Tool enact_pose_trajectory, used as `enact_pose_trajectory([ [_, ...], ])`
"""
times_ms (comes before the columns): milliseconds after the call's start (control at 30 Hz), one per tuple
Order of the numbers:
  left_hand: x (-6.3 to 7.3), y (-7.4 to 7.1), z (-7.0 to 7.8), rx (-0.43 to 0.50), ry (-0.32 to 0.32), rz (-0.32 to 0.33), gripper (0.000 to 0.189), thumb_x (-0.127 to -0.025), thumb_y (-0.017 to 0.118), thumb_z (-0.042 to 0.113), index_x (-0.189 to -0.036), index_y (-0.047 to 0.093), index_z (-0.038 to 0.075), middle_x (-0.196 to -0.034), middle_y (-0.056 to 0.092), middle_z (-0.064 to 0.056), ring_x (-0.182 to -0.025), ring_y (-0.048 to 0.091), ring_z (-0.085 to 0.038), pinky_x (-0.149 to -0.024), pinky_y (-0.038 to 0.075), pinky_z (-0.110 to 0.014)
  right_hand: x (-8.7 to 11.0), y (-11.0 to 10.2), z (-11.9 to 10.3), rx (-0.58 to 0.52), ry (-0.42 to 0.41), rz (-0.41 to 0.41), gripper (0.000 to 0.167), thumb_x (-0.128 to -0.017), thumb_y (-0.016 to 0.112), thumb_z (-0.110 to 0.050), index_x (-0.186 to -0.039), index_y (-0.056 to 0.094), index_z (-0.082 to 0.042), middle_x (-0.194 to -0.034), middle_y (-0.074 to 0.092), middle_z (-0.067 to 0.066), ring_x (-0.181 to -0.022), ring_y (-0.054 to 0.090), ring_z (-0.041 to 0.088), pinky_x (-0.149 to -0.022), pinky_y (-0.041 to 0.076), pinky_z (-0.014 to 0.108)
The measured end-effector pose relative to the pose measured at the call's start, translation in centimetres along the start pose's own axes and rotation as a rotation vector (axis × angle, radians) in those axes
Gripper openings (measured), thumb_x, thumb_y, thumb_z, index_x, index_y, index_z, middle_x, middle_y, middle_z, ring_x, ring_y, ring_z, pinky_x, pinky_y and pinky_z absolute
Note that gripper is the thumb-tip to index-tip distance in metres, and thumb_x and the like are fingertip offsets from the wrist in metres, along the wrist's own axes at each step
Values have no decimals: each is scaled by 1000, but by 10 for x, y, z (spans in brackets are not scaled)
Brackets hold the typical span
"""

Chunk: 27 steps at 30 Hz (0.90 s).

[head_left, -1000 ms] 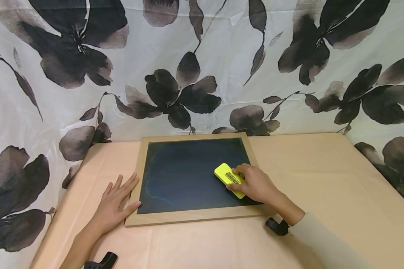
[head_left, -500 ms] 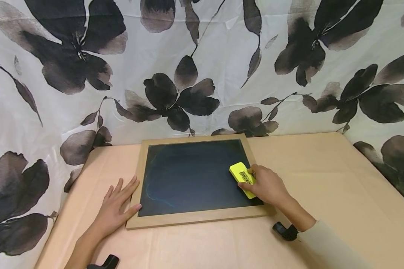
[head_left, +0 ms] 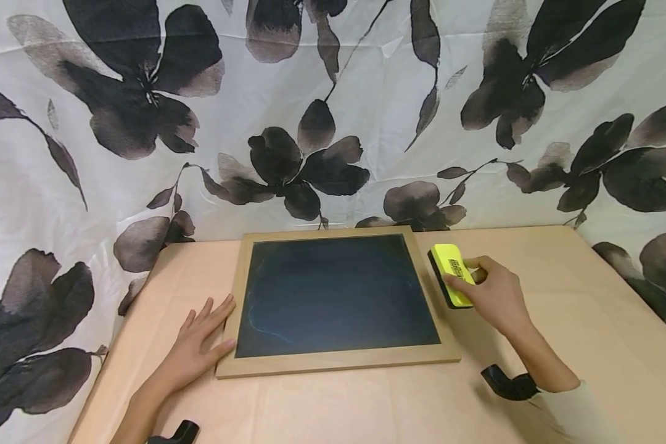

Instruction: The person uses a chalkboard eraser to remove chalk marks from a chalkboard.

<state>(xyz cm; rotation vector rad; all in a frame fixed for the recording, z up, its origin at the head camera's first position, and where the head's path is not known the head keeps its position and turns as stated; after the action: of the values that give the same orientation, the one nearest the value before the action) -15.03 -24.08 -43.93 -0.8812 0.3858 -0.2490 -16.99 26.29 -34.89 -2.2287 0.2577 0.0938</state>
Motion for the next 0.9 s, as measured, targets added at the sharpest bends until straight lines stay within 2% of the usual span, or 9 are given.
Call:
enact_pose_trajectory([
  [167, 0, -12, 6, -20, -45, 3, 72, -88, 69, 31, -149, 36, 10, -153, 31, -12, -136, 19, -51, -103, 10, -70, -2, -9, 21, 21, 27, 2, 67, -84, 72, -40, -120, 54, 13, -85, 60, 21, -70, 55, 27, -48, 42, 28],
  [333, 4, -22, 10, -81, -80, 30, 71, -89, 68, 34, -149, 36, 14, -153, 32, -11, -135, 22, -53, -100, 14, -73, -4, 4, 48, 64, 63, -22, 69, -84, 71, -41, -120, 53, 15, -96, 60, 30, -75, 57, 32, -51, 44, 30],
  [433, 5, -25, 10, -107, -77, 43, 71, -88, 68, 35, -149, 36, 15, -151, 35, -11, -134, 24, -53, -100, 16, -72, -4, 12, 60, 85, 87, -42, 71, -84, 71, -43, -120, 52, 15, -99, 60, 32, -77, 58, 34, -52, 43, 29],
  [667, 13, -28, 9, -113, -55, 57, 70, -87, 69, 31, -148, 38, 15, -152, 34, -9, -135, 25, -51, -100, 17, -72, -1, 22, 69, 120, 127, -105, 77, -81, 72, -48, -120, 51, 15, -100, 59, 32, -73, 58, 32, -50, 40, 30],
  [900, 15, -30, 10, -150, -46, 67, 70, -87, 70, 32, -148, 39, 16, -152, 35, -8, -134, 27, -50, -100, 18, -71, -1, 27, 69, 138, 149, -133, 81, -81, 72, -47, -123, 46, 17, -107, 56, 37, -79, 59, 37, -51, 41, 31],
])
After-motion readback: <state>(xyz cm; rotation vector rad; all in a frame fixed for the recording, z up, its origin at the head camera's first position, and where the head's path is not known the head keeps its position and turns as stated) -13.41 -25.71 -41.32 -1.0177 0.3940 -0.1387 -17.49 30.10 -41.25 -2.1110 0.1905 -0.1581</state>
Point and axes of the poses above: each hand's wrist, its own x-axis away from the middle knuckle, its own y-axis out of the palm, z = x × y, the point moved 4 cm from there along -x, towards the middle knuckle
